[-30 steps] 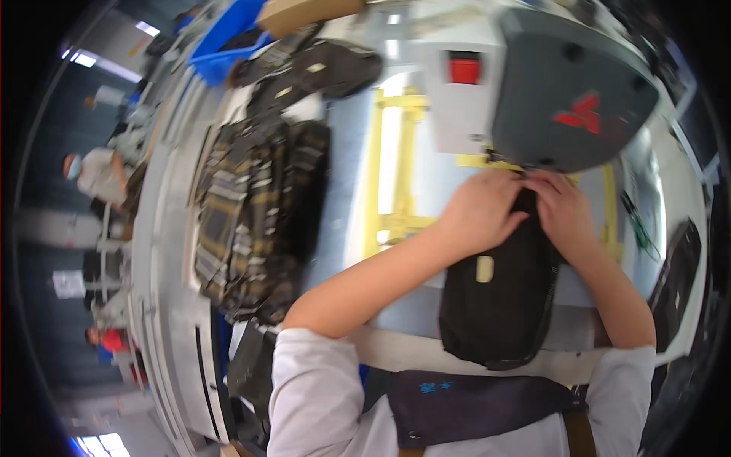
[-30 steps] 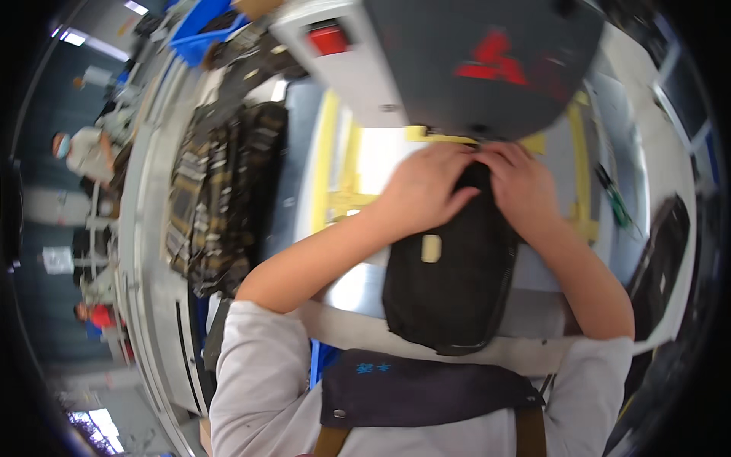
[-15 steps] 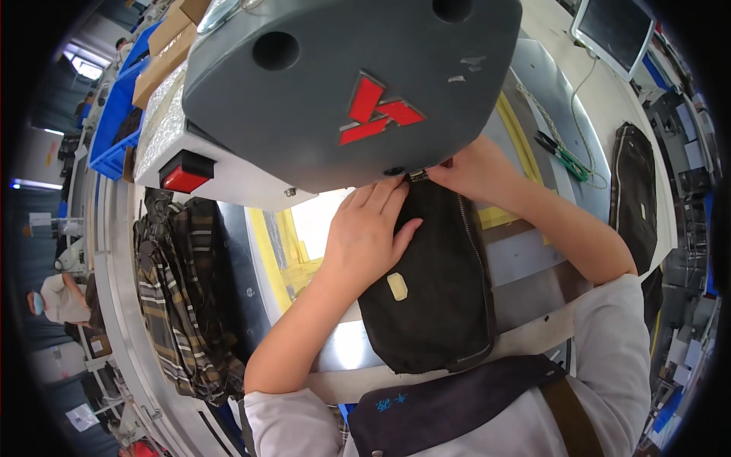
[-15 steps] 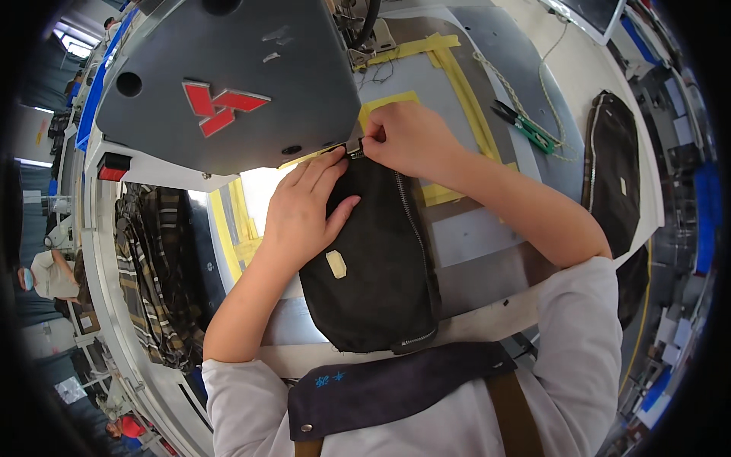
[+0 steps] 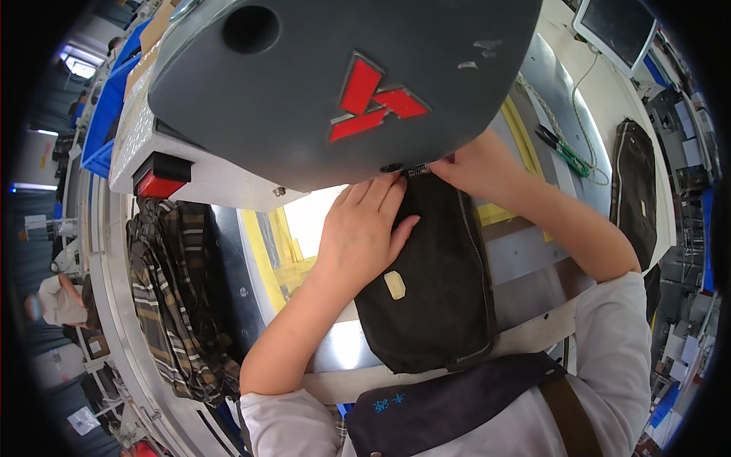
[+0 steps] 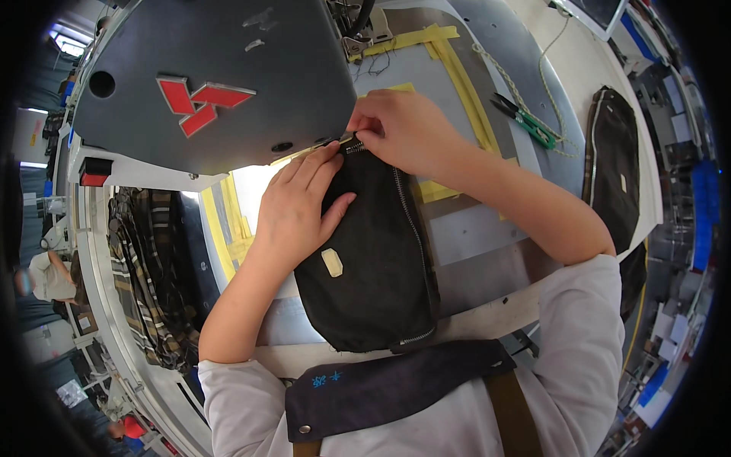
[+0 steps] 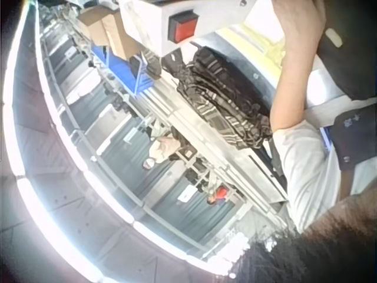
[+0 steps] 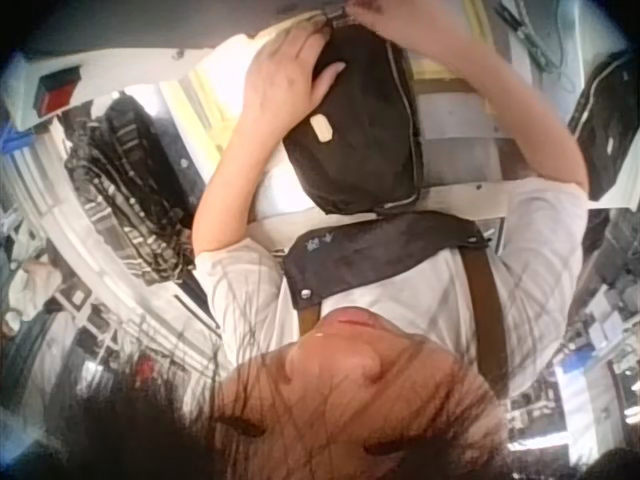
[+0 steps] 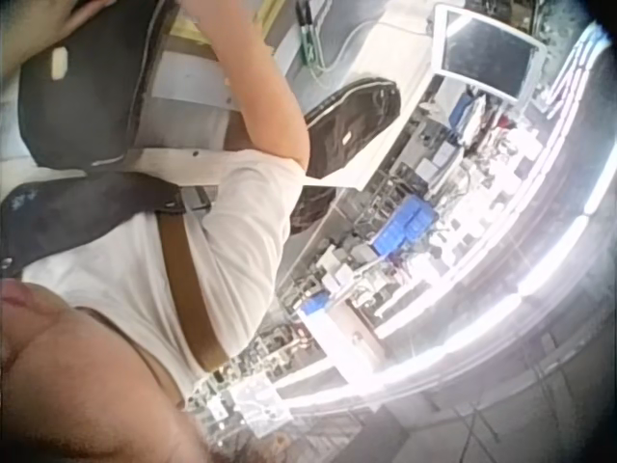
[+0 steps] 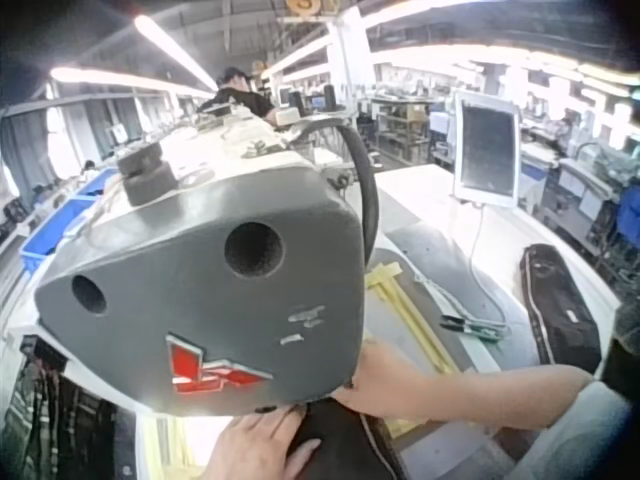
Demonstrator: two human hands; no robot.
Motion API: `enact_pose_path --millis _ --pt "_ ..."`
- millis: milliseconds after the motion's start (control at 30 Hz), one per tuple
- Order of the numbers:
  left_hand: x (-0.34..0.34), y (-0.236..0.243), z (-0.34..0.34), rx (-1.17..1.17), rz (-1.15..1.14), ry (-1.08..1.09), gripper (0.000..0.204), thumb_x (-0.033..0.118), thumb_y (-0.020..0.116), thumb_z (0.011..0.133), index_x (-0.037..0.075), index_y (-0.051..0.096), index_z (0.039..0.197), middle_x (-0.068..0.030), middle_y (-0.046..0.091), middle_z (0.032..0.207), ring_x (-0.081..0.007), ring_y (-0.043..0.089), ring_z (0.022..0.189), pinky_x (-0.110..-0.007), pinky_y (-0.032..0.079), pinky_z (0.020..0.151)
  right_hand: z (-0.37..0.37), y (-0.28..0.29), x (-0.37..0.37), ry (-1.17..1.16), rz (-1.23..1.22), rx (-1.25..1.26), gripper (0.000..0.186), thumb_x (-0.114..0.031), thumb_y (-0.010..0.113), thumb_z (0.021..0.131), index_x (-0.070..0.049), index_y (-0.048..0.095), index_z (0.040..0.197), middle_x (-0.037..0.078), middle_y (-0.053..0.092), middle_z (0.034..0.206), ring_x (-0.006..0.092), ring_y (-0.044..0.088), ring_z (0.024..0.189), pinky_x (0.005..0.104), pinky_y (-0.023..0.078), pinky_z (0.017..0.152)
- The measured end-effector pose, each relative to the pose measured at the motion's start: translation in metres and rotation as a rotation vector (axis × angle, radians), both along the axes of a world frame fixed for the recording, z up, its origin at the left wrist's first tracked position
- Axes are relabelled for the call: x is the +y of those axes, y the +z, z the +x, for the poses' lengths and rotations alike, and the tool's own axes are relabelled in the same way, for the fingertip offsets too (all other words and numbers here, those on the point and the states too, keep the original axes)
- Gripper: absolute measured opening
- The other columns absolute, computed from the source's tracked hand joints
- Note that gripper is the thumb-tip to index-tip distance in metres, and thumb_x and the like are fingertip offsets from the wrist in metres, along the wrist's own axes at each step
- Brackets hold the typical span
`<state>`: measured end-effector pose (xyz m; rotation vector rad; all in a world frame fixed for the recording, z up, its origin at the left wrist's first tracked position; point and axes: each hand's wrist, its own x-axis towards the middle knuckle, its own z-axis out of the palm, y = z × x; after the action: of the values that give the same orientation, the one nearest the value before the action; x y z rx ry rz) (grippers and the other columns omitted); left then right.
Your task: The person operates an industrial sewing machine to stitch a black fabric bag. They guide the bag under the needle, align the zipper, and use scissors to trim threads. The person repeatedly adjusts the bag's position to sew different sections of the zipper and edges.
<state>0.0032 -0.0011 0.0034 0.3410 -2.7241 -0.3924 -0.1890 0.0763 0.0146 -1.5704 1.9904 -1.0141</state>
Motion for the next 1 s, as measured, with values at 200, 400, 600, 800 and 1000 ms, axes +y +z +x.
enact_pose_path --millis 200,400,600,800,1000 --pt "0.000 0.002 -0.002 -0.006 0.023 -0.009 0.043 0.018 0.074 0.075 -0.001 0.059 0.110 -0.0125 0.059 0.121 -0.0317 0.058 0.108 -0.040 0.047 0.093 -0.004 -0.022 0.009 0.234 -0.328 0.450 0.009 -0.001 0.062 0.077 -0.005 0.064 0.085 0.004 0.061 0.089 0.0248 0.063 0.079 0.0372 0.052 0.066" --pt "-0.002 0.001 0.000 -0.002 0.070 0.015 0.044 0.017 0.074 0.074 0.000 0.060 0.112 -0.0123 0.059 0.122 -0.0314 0.058 0.110 -0.040 0.047 0.093 -0.004 -0.023 0.011 0.300 -0.338 0.511 0.009 -0.001 0.064 0.072 -0.005 0.064 0.080 0.004 0.057 0.093 0.0240 0.061 0.088 0.0366 0.053 0.069" --pt "-0.005 0.002 0.000 -0.011 0.040 -0.029 0.044 0.018 0.074 0.075 0.001 0.060 0.114 -0.0113 0.058 0.123 -0.0303 0.056 0.113 -0.040 0.046 0.095 -0.011 -0.018 0.000 0.380 -0.365 0.466 0.008 0.000 0.061 0.072 -0.007 0.060 0.077 0.003 0.058 0.091 0.0239 0.059 0.091 0.0383 0.051 0.077" --pt "-0.006 0.002 0.001 -0.026 0.045 -0.026 0.045 0.019 0.073 0.076 0.001 0.060 0.115 -0.0102 0.059 0.125 -0.0287 0.056 0.114 -0.040 0.045 0.097 -0.015 -0.018 -0.006 0.422 -0.266 0.413 0.004 -0.005 0.062 0.075 -0.008 0.061 0.079 0.002 0.062 0.088 0.0220 0.059 0.096 0.0384 0.049 0.083" --pt "-0.006 0.001 0.002 -0.007 0.020 -0.025 0.046 0.020 0.073 0.076 0.002 0.061 0.117 -0.0091 0.058 0.126 -0.0271 0.056 0.116 -0.040 0.043 0.098 -0.012 -0.004 0.014 0.428 -0.309 0.636 0.020 -0.010 0.064 0.077 -0.008 0.069 0.096 0.000 0.067 0.104 0.0190 0.060 0.097 0.0357 0.050 0.088"
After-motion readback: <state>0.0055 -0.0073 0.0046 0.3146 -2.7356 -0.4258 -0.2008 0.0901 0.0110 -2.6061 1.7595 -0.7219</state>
